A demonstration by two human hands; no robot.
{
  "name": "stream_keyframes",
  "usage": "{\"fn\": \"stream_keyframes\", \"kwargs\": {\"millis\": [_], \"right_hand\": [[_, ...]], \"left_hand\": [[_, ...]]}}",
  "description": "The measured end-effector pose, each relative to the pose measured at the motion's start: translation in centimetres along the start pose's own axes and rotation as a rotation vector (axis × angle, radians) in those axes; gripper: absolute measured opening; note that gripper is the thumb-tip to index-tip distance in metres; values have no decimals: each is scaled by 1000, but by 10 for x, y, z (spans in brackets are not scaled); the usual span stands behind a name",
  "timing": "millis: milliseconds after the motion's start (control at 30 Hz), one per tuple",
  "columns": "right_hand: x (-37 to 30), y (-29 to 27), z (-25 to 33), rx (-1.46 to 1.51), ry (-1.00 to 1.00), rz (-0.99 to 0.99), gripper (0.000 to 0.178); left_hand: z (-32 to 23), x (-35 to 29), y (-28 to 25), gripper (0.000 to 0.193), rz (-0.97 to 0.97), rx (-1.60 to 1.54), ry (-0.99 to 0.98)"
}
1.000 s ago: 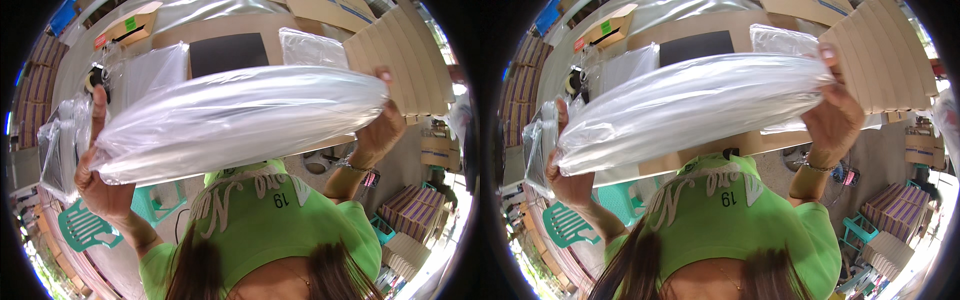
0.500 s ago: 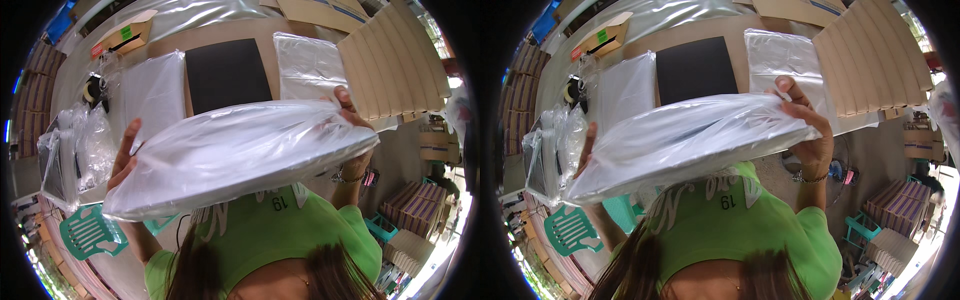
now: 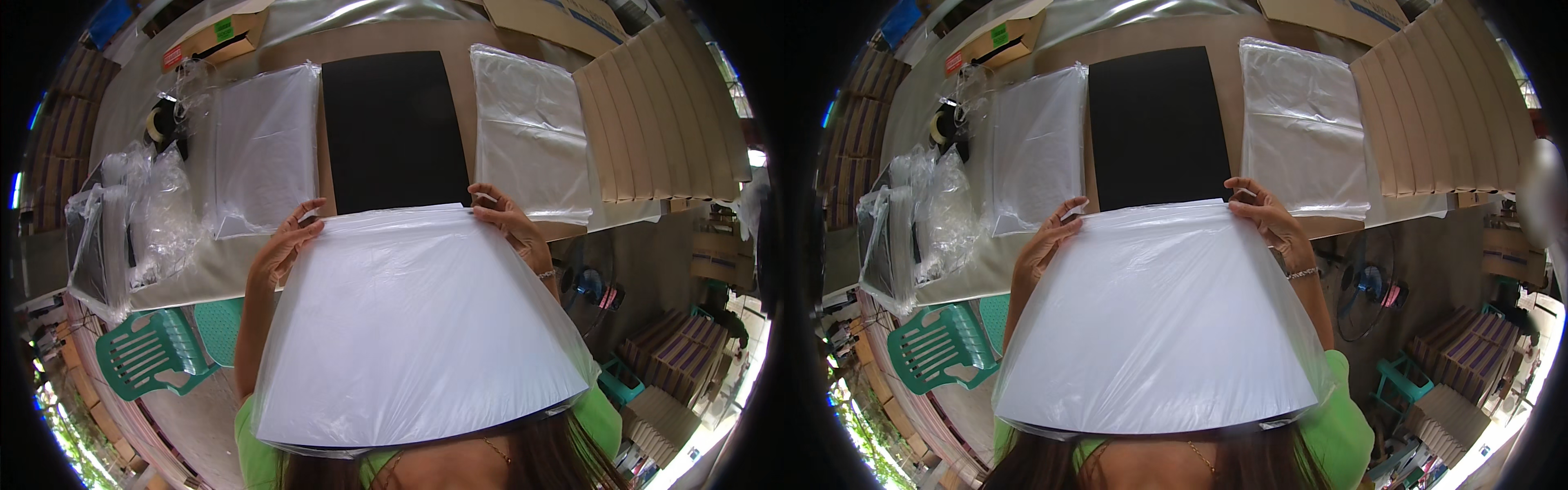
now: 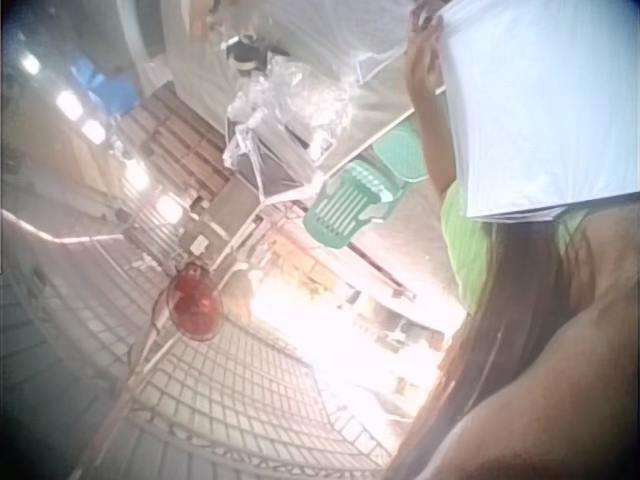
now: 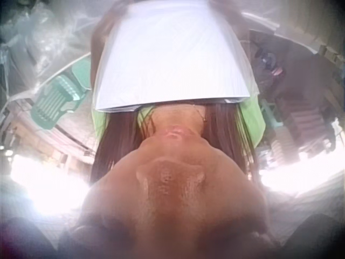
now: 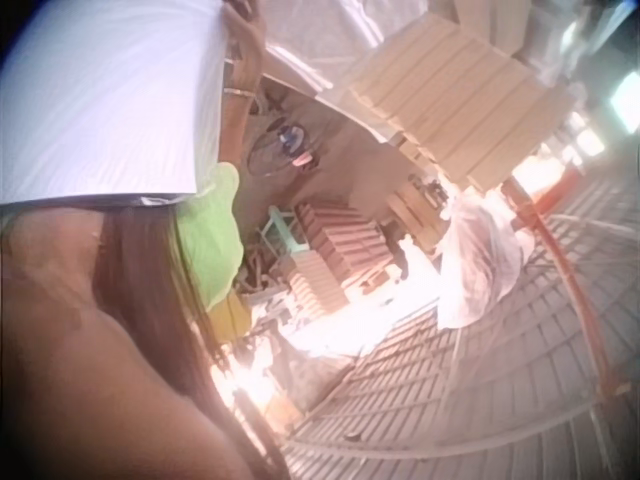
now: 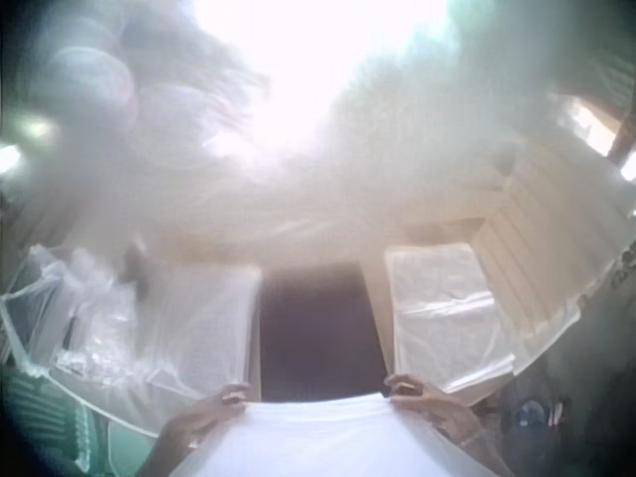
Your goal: The person picks up a plastic bag, opens it by hand, and slides a large flat black panel into it before setting it down.
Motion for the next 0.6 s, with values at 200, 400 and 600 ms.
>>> {"fn": "stream_keyframes", "kwargs": {"millis": [200, 400, 600], "right_hand": [[28, -13, -7, 107, -133, -160, 40], [42, -16, 5, -159, -430, -205, 31], [52, -1, 12, -550, -720, -444, 26]], "left_hand": [[18, 45, -19, 42, -91, -222, 87], [30, 73, -27, 36, -143, -285, 216], [25, 75, -24, 27, -282, -78, 442]]}}
Point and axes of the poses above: each hand's wrist, its own x-axis towards the middle knuckle, its own y-axis out of the palm, z = x × y, the point moved 7 cm from there along x, towards the middle knuckle, and after that the axes turned 15 degrees about -z, right-handed, at the moved point
